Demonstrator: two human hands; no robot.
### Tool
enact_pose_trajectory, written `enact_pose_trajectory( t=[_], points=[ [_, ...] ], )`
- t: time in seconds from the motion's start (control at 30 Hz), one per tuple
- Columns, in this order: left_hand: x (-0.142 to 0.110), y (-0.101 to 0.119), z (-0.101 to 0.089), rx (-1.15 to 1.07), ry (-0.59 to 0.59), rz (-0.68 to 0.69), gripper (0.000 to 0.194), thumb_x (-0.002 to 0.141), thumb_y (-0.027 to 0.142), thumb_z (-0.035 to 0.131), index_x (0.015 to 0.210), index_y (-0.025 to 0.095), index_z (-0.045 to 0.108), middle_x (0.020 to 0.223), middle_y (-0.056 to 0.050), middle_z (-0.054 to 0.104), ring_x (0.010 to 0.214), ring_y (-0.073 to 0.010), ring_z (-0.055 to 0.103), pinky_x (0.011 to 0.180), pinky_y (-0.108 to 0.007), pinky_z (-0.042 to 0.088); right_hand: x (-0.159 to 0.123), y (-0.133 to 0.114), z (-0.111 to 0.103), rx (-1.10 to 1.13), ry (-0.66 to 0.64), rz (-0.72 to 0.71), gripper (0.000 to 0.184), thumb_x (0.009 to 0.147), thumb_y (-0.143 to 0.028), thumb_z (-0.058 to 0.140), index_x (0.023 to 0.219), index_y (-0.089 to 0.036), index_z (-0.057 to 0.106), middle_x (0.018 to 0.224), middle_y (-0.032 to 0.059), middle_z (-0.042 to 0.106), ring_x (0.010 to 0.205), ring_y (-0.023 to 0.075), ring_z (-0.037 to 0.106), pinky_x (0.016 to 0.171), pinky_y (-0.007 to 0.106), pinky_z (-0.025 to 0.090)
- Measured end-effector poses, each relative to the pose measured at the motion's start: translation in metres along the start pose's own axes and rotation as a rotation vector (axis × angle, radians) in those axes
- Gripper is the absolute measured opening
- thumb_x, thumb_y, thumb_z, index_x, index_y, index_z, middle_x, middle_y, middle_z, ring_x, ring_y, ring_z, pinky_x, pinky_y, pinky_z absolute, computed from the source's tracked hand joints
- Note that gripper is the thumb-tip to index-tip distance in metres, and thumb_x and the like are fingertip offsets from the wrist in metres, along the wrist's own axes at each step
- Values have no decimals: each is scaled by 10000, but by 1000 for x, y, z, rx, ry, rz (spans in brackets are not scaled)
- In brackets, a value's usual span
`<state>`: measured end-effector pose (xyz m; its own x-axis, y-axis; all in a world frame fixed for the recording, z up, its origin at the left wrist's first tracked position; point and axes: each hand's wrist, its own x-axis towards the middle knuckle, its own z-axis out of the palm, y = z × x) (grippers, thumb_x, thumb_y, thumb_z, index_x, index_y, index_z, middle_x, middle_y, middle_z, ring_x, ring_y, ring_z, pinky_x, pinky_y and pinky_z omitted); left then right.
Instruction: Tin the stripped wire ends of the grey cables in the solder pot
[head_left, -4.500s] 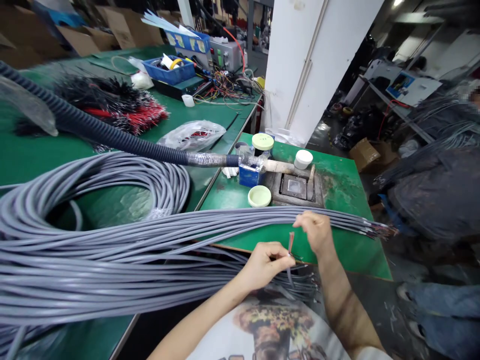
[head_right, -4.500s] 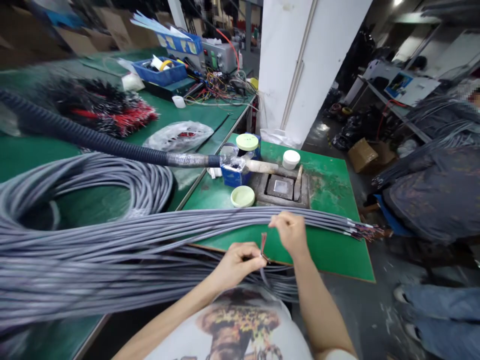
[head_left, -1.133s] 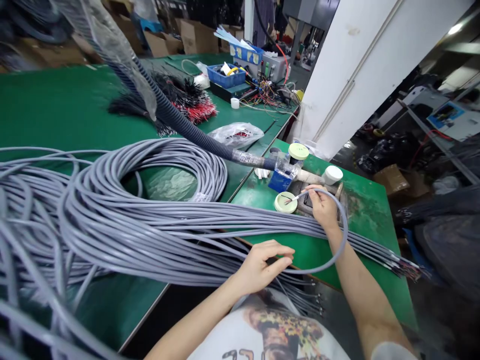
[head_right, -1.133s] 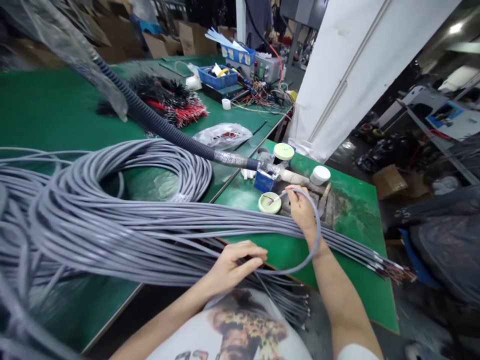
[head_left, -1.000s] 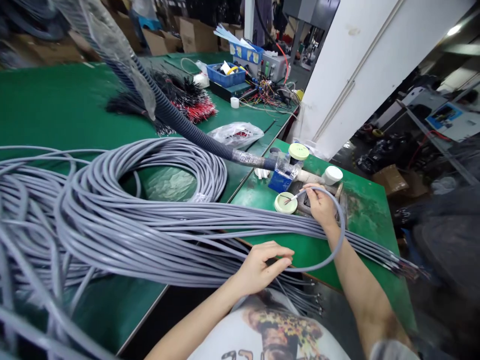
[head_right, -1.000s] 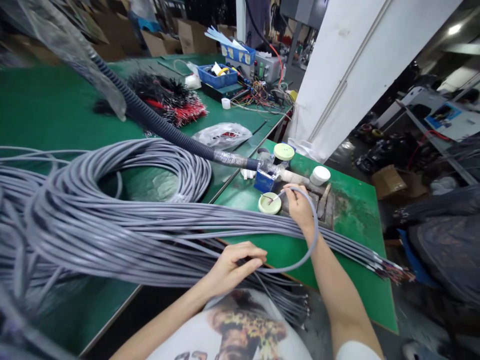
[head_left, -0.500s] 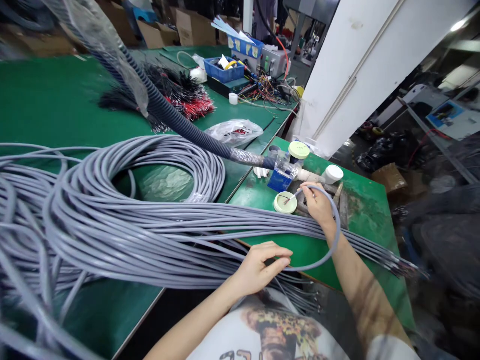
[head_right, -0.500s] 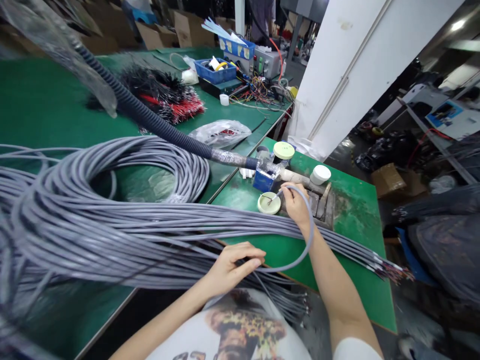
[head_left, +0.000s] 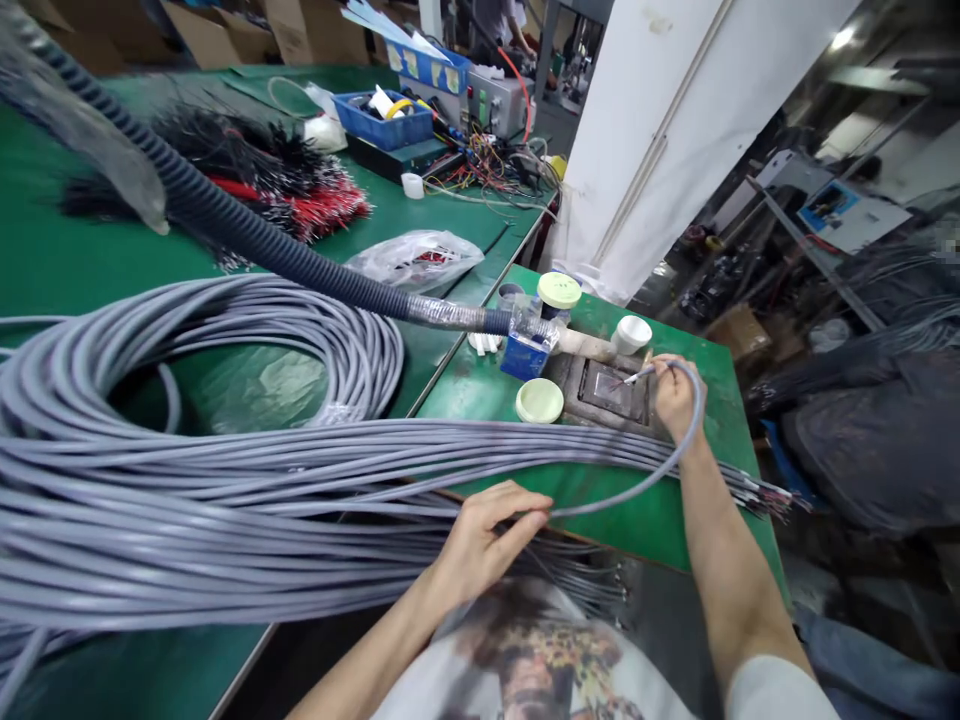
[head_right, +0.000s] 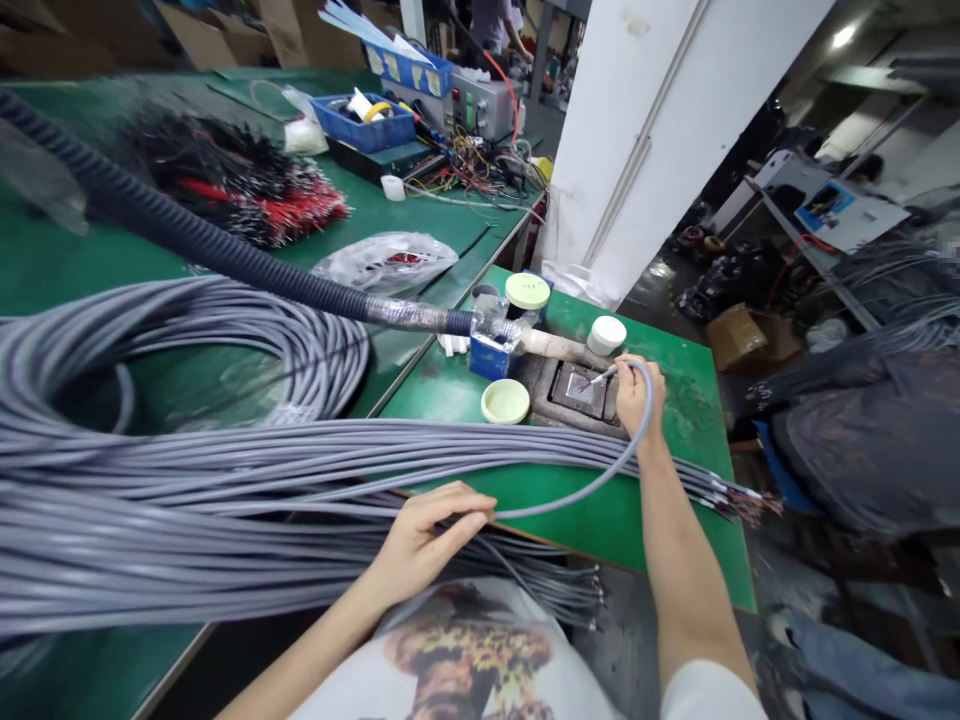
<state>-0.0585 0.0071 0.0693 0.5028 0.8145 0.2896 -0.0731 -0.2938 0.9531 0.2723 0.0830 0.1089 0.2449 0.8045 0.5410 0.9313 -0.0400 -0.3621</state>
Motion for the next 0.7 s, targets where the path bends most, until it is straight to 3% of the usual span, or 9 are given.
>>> enact_pose_trajectory(
  t=[0.17,0.47,0.57,0.7],
  points=[
    [-1,1,0,26,-12,-31,173,876,221,578,967,169,716,822,-80,710,760,-174,642,706,-274,491,3,21,10,-39,17,-22,307,929,-343,412,942,-173,668,930,86,689,891,222,587,828,335,433],
    [0,-4,3,38,-22,-53,172,875,221,581,972,173,715,833,-75,705,761,-168,638,709,-271,486,4,30,25,-44,22,-25,277,907,-344,438,892,-192,669,873,85,693,832,233,598,806,357,453],
    [0,-5,3,25,-22,-74,180,875,233,584,978,171,718,836,-78,704,766,-170,638,710,-274,484,1,18,14,-27,30,-32,281,915,-327,426,895,-179,664,889,92,697,864,240,604,829,382,464],
    [2,-4,7,-74,-3,-184,205,872,277,591,967,155,727,825,-83,715,767,-177,644,724,-286,487,-26,-22,-23,105,58,-82,270,938,-297,412,999,-198,656,1007,90,681,988,242,604,912,415,465]
  ],
)
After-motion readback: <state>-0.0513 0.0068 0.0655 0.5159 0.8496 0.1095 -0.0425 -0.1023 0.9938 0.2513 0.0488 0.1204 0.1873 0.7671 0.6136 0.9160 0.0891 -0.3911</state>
